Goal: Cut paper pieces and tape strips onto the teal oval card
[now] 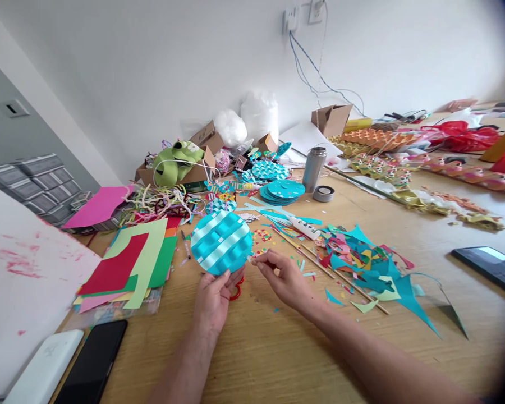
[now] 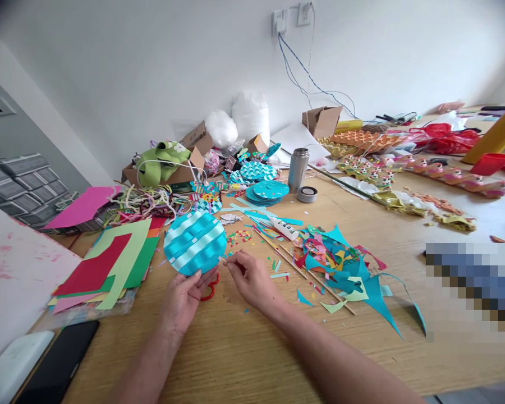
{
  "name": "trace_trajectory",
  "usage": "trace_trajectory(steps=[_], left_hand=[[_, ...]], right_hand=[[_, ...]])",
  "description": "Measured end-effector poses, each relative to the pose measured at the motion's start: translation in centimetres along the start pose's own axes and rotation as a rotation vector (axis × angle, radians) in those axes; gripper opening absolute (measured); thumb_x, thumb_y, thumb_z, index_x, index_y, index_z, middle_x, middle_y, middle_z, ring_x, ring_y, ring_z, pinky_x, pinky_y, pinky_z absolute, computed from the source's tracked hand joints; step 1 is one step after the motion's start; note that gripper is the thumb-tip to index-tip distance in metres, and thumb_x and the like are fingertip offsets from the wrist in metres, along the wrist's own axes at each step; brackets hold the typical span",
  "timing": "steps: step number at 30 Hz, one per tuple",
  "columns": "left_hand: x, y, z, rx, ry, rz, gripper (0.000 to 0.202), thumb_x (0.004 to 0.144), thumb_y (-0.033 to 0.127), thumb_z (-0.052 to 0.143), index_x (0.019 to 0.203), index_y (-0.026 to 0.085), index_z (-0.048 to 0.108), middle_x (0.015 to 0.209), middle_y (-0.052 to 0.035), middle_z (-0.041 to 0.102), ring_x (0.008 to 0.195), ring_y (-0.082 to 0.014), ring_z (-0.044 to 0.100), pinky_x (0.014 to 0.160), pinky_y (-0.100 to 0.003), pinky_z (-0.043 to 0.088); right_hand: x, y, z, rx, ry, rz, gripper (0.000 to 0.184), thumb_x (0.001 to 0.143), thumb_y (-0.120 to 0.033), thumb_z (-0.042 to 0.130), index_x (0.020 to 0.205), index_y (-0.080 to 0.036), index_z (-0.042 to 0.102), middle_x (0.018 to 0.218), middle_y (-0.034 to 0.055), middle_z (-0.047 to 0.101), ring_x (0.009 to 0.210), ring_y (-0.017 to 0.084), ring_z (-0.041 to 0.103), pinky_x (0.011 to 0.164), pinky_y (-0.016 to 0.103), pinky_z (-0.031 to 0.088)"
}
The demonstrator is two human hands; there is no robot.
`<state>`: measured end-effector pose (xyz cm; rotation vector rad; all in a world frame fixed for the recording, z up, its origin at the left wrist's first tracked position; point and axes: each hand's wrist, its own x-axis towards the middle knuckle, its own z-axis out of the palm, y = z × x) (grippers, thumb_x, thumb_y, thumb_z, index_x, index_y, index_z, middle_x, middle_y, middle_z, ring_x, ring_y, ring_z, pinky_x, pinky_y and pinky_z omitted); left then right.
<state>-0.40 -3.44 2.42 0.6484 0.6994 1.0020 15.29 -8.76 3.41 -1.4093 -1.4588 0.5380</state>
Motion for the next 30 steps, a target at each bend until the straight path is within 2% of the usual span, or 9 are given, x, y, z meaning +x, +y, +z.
trace_trajectory(steps=[5,8,11,15,18,22,25,27,30], left_hand=[[0.0,0.2,0.0,-0.012,0.005,0.001,0.031,0.06,0.015,0.076,0.089,0.013,0.065,0.092,-0.0104,0.073,0.094,-0.0268,0.067,0.096,-0.043,0.045],[0.0,0.3,-0.1,-0.023,0.009,0.002,0.03,0.06,0.014,0.075,0.088,0.013,0.065,0.089,-0.0102,0.074,0.093,-0.0269,0.068,0.097,-0.044,0.045],[0.1,0.4,-0.2,-0.027,0.013,0.009,0.028,0.06,0.013,0.075,0.086,0.012,0.065,0.087,-0.0096,0.074,0.092,-0.0273,0.068,0.098,-0.045,0.044],[0.1,0.4,-0.2,-0.015,0.013,0.003,0.025,0.062,0.013,0.073,0.087,0.013,0.066,0.086,-0.0088,0.074,0.092,-0.0277,0.068,0.099,-0.047,0.043],[0.0,0.4,-0.2,-0.004,0.009,-0.004,0.024,0.067,0.013,0.07,0.09,0.016,0.067,0.087,-0.0075,0.074,0.094,-0.0271,0.067,0.1,-0.046,0.042],[0.0,0.3,-0.3,0.014,0.007,-0.011,0.026,0.068,0.014,0.069,0.094,0.017,0.067,0.088,-0.0071,0.073,0.095,-0.0266,0.067,0.1,-0.045,0.042],[0.0,0.2,-0.3,0.033,0.001,-0.019,0.032,0.066,0.015,0.071,0.098,0.016,0.066,0.089,-0.0085,0.073,0.094,-0.0268,0.067,0.1,-0.046,0.042],[-0.1,0.2,-0.2,0.049,-0.021,-0.041,0.039,0.065,0.016,0.072,0.103,0.015,0.065,0.09,-0.0097,0.073,0.094,-0.027,0.067,0.099,-0.045,0.042],[-0.3,0.2,-0.1,0.07,-0.077,-0.087,0.045,0.065,0.017,0.073,0.108,0.013,0.062,0.093,-0.012,0.073,0.097,-0.0284,0.066,0.1,-0.046,0.041]], right_hand=[[1.3,-0.2,-2.4,0.16,0.064,0.197,0.021,0.079,-0.033,0.05,0.074,-0.017,0.063,0.057,-0.0008,0.054,0.052,0.012,0.046,0.048,0.024,0.031],[2.2,0.4,-5.1,0.212,0.149,0.231,0.024,0.074,-0.038,0.055,0.074,-0.016,0.063,0.054,-0.0026,0.05,0.051,0.011,0.044,0.048,0.023,0.032],[2.5,1.6,-8.2,0.19,0.168,0.296,0.028,0.071,-0.039,0.058,0.081,-0.014,0.066,0.054,-0.0029,0.051,0.049,0.01,0.043,0.047,0.023,0.032],[2.2,2.9,-11.7,0.053,0.135,0.455,0.028,0.071,-0.034,0.052,0.083,-0.013,0.067,0.044,-0.0055,0.044,0.04,0.009,0.036,0.042,0.022,0.025],[1.9,3.1,-13.2,-0.262,0.117,0.503,0.024,0.071,-0.025,0.049,0.077,-0.013,0.069,0.04,-0.0051,0.043,0.036,0.008,0.032,0.041,0.024,0.023],[1.8,2.9,-13.8,-0.531,0.092,0.458,0.025,0.071,-0.015,0.047,0.076,-0.012,0.072,0.043,0.0003,0.052,0.039,0.01,0.037,0.045,0.027,0.027],[1.9,3.0,-13.1,-0.549,0.102,0.434,0.032,0.071,-0.011,0.048,0.092,-0.009,0.071,0.052,0.0029,0.058,0.044,0.012,0.042,0.049,0.027,0.03],[2.0,3.0,-12.1,-0.518,0.123,0.371,0.038,0.073,-0.015,0.049,0.108,-0.009,0.065,0.057,0.0024,0.058,0.049,0.014,0.046,0.05,0.026,0.032],[2.1,2.6,-9.8,-0.299,0.132,0.199,0.045,0.079,-0.03,0.051,0.12,-0.01,0.055,0.061,0.0003,0.056,0.054,0.015,0.05,0.051,0.026,0.037]])
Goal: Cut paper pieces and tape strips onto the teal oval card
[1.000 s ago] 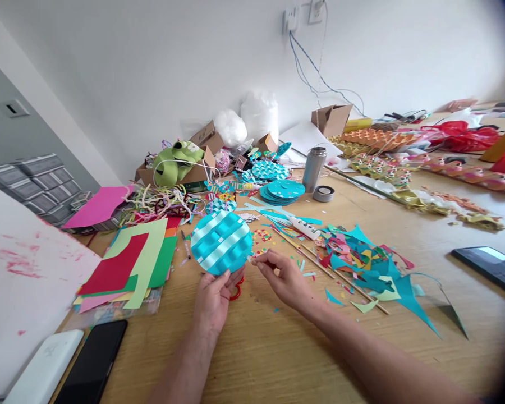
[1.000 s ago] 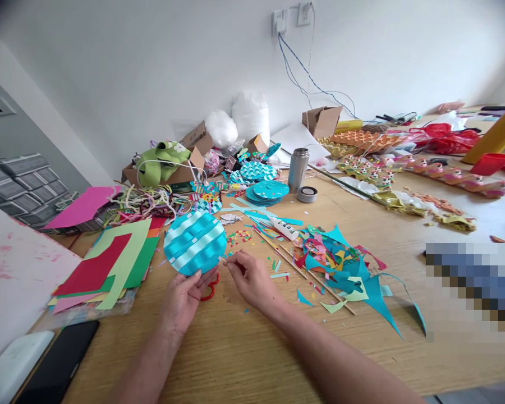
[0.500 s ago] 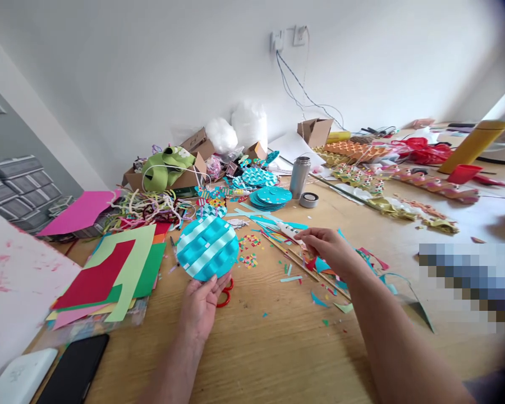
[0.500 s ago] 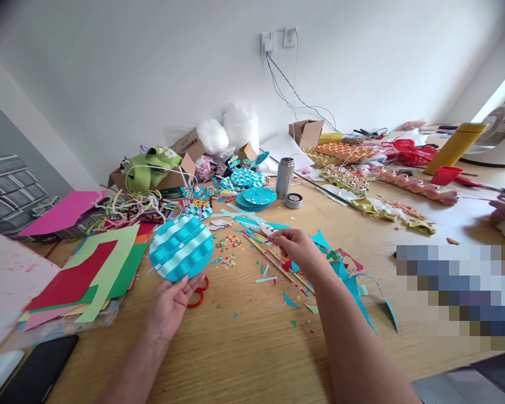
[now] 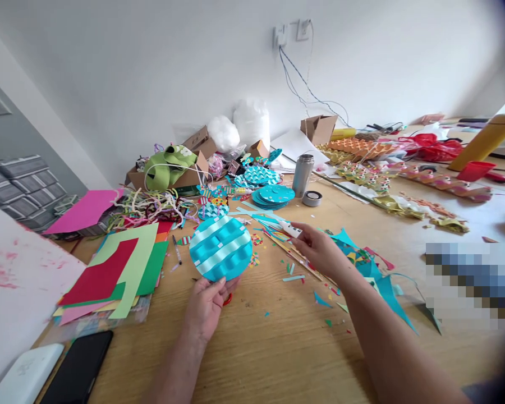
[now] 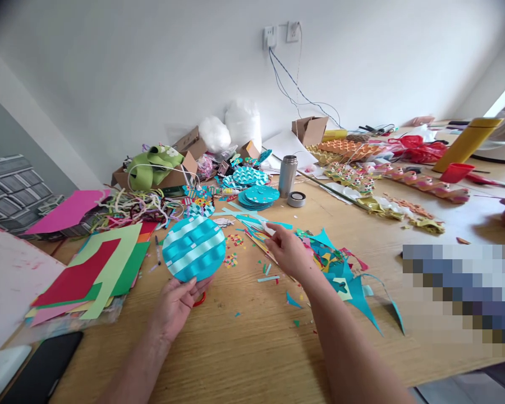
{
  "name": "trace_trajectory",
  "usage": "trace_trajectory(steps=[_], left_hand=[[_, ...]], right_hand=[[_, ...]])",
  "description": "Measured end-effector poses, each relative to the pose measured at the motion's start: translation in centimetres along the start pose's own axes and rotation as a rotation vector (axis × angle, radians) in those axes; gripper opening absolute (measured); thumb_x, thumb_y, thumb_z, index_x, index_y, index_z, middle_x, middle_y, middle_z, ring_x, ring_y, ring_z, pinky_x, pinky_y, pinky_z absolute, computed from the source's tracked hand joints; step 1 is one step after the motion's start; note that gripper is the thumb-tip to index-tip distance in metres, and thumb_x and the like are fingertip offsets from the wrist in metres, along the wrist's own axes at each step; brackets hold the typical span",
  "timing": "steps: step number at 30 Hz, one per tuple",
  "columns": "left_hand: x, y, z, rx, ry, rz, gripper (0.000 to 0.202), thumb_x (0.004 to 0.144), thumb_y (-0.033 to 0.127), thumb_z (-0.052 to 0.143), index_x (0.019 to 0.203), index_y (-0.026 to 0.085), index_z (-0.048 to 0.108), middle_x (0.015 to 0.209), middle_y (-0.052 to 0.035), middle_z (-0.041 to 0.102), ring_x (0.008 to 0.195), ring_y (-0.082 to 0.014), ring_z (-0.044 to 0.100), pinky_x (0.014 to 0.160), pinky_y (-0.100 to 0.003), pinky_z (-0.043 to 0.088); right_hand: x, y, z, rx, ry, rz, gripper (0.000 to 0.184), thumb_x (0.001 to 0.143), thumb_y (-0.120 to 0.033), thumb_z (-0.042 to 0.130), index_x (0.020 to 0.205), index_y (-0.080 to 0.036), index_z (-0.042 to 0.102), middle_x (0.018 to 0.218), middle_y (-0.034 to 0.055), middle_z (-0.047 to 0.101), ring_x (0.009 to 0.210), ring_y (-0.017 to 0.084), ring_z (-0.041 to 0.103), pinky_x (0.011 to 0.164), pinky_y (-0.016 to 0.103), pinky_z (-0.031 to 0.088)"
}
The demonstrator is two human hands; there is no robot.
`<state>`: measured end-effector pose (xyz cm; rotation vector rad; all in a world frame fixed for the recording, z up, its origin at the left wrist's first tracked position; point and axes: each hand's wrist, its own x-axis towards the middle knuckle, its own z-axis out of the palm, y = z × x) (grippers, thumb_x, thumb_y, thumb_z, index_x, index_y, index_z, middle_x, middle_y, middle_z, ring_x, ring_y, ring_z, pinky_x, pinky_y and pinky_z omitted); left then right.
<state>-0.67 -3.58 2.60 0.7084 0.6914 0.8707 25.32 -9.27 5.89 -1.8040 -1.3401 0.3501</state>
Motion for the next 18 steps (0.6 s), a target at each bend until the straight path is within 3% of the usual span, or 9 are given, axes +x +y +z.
trace_trajectory(steps=[3,7,18], left_hand=[[-0.2,0.0,0.1,0.024,-0.044,-0.034,0.042,0.064,0.018,0.074,0.105,0.011,0.064,0.094,-0.013,0.073,0.098,-0.0299,0.065,0.1,-0.047,0.041],[-0.4,0.0,0.3,0.059,-0.076,-0.065,0.031,0.064,0.018,0.074,0.093,0.011,0.066,0.095,-0.0127,0.072,0.098,-0.0306,0.065,0.099,-0.048,0.041],[-0.5,0.0,0.2,0.103,-0.098,-0.089,0.029,0.064,0.019,0.075,0.091,0.013,0.068,0.095,-0.0115,0.073,0.096,-0.0298,0.066,0.098,-0.047,0.042]], right_hand=[[-0.5,-1.5,1.8,0.267,-0.014,-0.067,0.036,0.081,-0.039,0.052,0.106,-0.013,0.06,0.062,-0.0007,0.054,0.056,0.014,0.05,0.053,0.026,0.04],[-1.1,-2.9,3.1,0.424,0.008,-0.036,0.025,0.08,-0.041,0.056,0.079,-0.017,0.061,0.063,0.0003,0.055,0.058,0.013,0.051,0.054,0.025,0.041],[-1.5,-3.5,3.3,0.342,0.008,-0.018,0.029,0.078,-0.042,0.055,0.07,-0.016,0.065,0.057,-0.0002,0.053,0.051,0.011,0.042,0.047,0.024,0.032]])
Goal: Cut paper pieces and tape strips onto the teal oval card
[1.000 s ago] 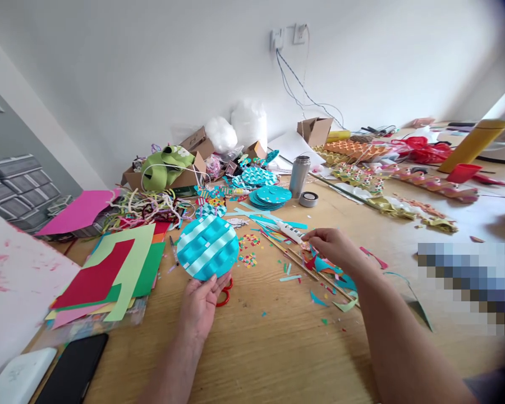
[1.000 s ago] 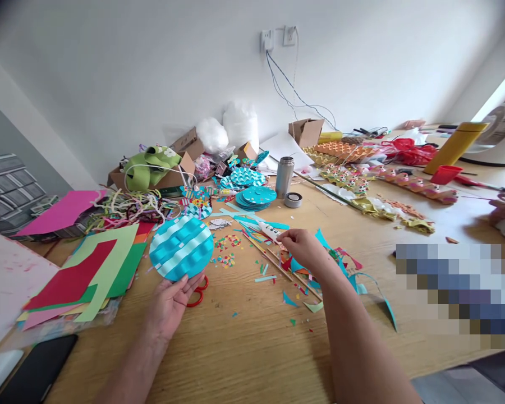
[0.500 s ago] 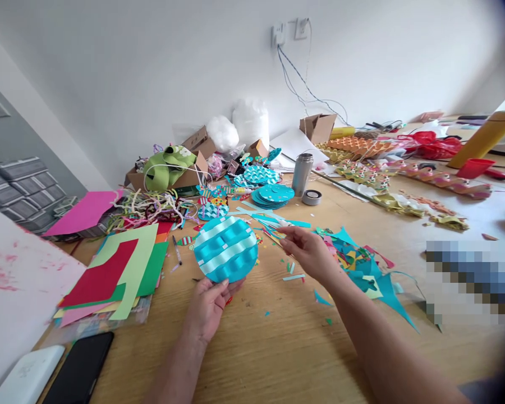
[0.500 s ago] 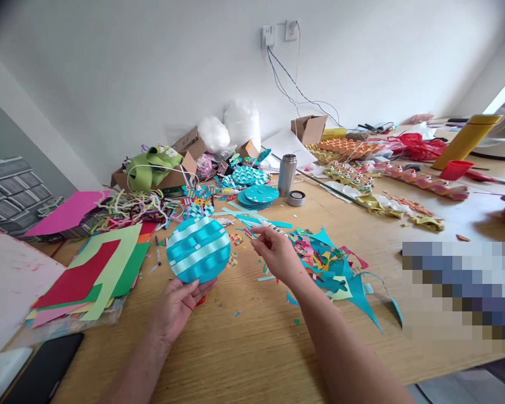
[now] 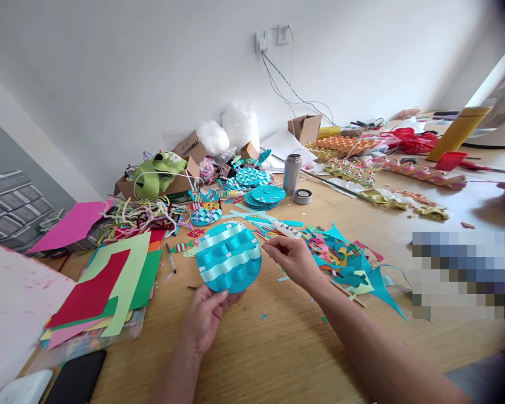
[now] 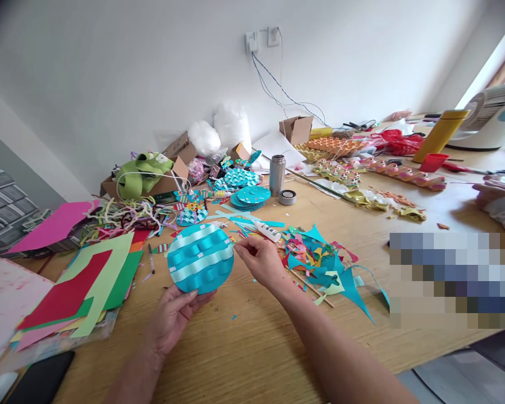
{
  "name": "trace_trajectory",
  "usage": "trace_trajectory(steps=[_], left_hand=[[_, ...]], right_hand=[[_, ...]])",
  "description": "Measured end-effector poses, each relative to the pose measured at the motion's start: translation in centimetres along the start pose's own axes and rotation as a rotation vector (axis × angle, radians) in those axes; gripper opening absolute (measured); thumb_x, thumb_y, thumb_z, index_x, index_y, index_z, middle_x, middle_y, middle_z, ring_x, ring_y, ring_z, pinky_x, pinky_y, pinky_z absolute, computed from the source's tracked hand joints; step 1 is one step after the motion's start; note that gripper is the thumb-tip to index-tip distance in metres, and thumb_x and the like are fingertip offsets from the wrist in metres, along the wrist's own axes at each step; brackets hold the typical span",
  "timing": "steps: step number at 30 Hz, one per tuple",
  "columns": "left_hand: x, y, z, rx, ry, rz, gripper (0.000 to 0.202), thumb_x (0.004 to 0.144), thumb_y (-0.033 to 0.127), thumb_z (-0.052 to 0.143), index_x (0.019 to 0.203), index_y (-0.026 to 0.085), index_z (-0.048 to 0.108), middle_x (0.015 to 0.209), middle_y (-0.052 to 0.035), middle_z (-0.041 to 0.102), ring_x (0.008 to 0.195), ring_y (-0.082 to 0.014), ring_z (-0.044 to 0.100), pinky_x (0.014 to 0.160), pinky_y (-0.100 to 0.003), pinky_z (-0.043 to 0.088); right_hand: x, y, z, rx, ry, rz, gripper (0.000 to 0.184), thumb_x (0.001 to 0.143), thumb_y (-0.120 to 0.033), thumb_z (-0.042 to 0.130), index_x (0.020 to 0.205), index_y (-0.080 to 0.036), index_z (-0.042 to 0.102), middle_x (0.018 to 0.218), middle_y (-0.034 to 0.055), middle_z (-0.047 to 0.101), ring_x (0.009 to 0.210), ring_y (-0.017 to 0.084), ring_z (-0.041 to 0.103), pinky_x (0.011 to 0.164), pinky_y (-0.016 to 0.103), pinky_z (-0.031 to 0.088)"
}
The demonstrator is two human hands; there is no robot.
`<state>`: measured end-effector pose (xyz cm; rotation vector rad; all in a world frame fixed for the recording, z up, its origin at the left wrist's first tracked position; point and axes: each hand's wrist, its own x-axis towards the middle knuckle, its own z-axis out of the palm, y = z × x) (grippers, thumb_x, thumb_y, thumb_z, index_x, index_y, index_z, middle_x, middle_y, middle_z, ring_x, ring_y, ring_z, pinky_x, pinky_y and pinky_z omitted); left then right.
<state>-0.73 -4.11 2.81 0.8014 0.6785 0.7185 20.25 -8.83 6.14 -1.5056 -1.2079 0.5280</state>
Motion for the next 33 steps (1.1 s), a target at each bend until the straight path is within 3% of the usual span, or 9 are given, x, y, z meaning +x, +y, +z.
trace_trajectory(steps=[9,33], left_hand=[[-0.21,0.06,0.51,0.015,0.002,-0.004,0.032,0.064,0.019,0.075,0.094,0.014,0.068,0.097,-0.0107,0.073,0.098,-0.0293,0.065,0.097,-0.047,0.043],[-0.22,0.0,0.59,0.015,-0.008,0.0,0.037,0.063,0.019,0.076,0.099,0.014,0.068,0.099,-0.0109,0.072,0.101,-0.0301,0.064,0.097,-0.047,0.044]], right_hand=[[-0.09,-0.27,-0.14,-0.109,0.019,0.006,0.026,0.079,-0.034,0.052,0.071,-0.014,0.067,0.06,0.0021,0.059,0.053,0.012,0.045,0.048,0.023,0.033],[-0.11,-0.27,-0.19,-0.146,0.027,-0.027,0.025,0.079,-0.033,0.05,0.066,-0.016,0.062,0.055,-0.0007,0.052,0.05,0.011,0.042,0.047,0.022,0.032]])
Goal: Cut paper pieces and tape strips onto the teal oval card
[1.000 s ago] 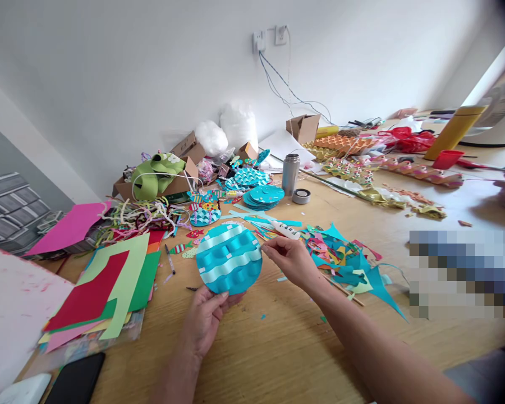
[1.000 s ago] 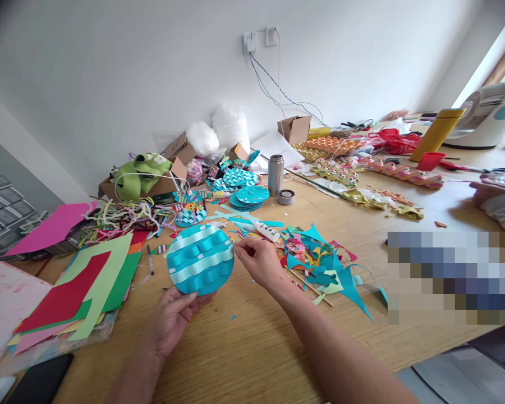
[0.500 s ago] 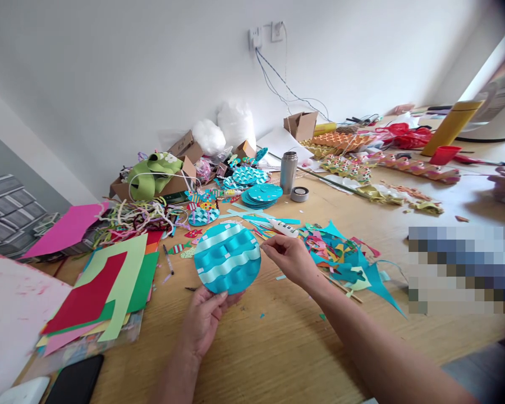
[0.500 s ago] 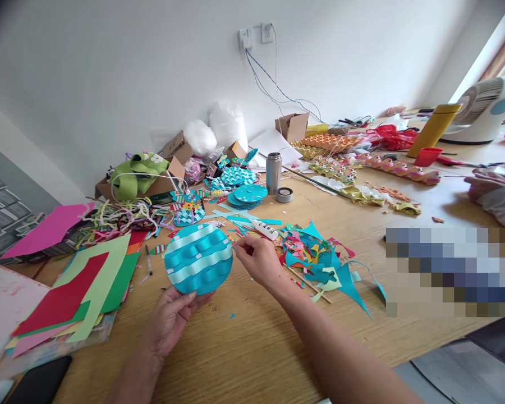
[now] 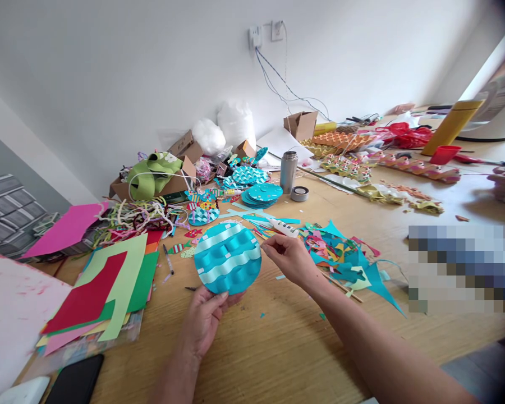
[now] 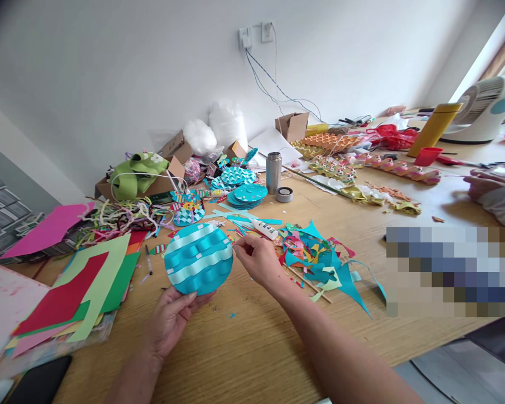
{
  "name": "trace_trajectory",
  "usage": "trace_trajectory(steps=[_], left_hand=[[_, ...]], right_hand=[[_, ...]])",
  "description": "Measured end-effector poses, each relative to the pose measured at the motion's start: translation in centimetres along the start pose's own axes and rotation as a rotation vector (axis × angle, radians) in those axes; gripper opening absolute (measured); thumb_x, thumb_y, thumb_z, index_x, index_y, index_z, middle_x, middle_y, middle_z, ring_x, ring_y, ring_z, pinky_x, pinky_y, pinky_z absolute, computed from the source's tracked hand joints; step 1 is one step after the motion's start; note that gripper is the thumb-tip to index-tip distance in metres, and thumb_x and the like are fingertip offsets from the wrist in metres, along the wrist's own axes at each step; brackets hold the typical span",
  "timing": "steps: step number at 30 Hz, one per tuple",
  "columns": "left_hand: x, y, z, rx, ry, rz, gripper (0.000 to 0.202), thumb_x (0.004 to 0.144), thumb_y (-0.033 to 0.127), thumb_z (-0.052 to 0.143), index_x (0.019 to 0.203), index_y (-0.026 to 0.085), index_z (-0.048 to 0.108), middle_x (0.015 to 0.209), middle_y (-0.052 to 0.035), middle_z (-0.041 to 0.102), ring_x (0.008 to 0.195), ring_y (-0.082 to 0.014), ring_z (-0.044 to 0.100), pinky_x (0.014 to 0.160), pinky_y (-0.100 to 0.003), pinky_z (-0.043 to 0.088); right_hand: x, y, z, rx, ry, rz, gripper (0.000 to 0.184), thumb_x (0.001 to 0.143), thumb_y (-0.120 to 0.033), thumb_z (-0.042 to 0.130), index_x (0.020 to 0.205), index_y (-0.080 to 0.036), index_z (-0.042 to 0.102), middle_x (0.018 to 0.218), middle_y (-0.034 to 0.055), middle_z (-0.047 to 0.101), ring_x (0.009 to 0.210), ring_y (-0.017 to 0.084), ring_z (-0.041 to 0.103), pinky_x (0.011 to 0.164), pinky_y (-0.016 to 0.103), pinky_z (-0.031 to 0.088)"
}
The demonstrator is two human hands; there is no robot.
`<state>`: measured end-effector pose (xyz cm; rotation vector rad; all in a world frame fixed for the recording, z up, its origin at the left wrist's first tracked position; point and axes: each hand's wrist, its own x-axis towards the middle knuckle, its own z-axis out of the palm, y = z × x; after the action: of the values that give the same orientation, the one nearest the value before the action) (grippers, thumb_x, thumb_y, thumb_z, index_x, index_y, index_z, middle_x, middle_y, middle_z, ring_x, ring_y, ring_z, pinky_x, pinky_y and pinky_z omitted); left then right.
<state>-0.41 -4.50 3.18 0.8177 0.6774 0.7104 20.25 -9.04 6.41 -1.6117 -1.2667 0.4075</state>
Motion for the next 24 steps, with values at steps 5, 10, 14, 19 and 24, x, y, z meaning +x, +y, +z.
trace_trajectory(steps=[5,10,14,19,24], left_hand=[[-0.01,-0.04,0.09,0.012,0.002,0.006,0.038,0.062,0.02,0.076,0.099,0.015,0.069,0.099,-0.0108,0.072,0.101,-0.0296,0.064,0.097,-0.046,0.044],[0.03,-0.13,0.12,0.02,0.004,0.0,0.041,0.061,0.021,0.077,0.101,0.016,0.068,0.101,-0.0115,0.071,0.104,-0.0307,0.063,0.097,-0.048,0.044],[0.02,-0.03,0.19,0.009,0.035,0.009,0.041,0.06,0.02,0.077,0.1,0.015,0.068,0.098,-0.0115,0.072,0.101,-0.0308,0.064,0.097,-0.048,0.043],[0.0,0.13,0.17,-0.006,0.053,0.017,0.043,0.06,0.02,0.078,0.101,0.014,0.066,0.097,-0.0104,0.072,0.098,-0.0299,0.065,0.096,-0.047,0.044],[0.07,0.09,0.14,-0.015,0.055,0.014,0.041,0.06,0.019,0.078,0.099,0.013,0.066,0.096,-0.0104,0.073,0.097,-0.0297,0.066,0.096,-0.047,0.044]], right_hand=[[-0.08,0.18,0.22,-0.025,0.009,-0.018,0.023,0.081,-0.031,0.049,0.068,-0.017,0.061,0.059,0.0007,0.057,0.053,0.011,0.045,0.049,0.023,0.034],[-0.07,0.38,0.48,-0.004,0.055,-0.021,0.017,0.08,-0.03,0.051,0.073,-0.018,0.06,0.063,0.0017,0.061,0.055,0.013,0.051,0.051,0.023,0.038],[-0.09,0.4,0.5,-0.013,0.05,-0.006,0.019,0.081,-0.032,0.051,0.073,-0.018,0.061,0.063,0.002,0.062,0.054,0.012,0.05,0.05,0.023,0.037],[-0.11,0.38,0.51,-0.023,0.056,-0.012,0.022,0.082,-0.032,0.051,0.076,-0.016,0.065,0.064,0.0028,0.062,0.055,0.013,0.048,0.051,0.024,0.036],[-0.16,0.27,0.51,0.005,0.086,-0.036,0.022,0.081,-0.031,0.052,0.075,-0.016,0.066,0.063,0.0024,0.062,0.055,0.013,0.048,0.051,0.024,0.036]])
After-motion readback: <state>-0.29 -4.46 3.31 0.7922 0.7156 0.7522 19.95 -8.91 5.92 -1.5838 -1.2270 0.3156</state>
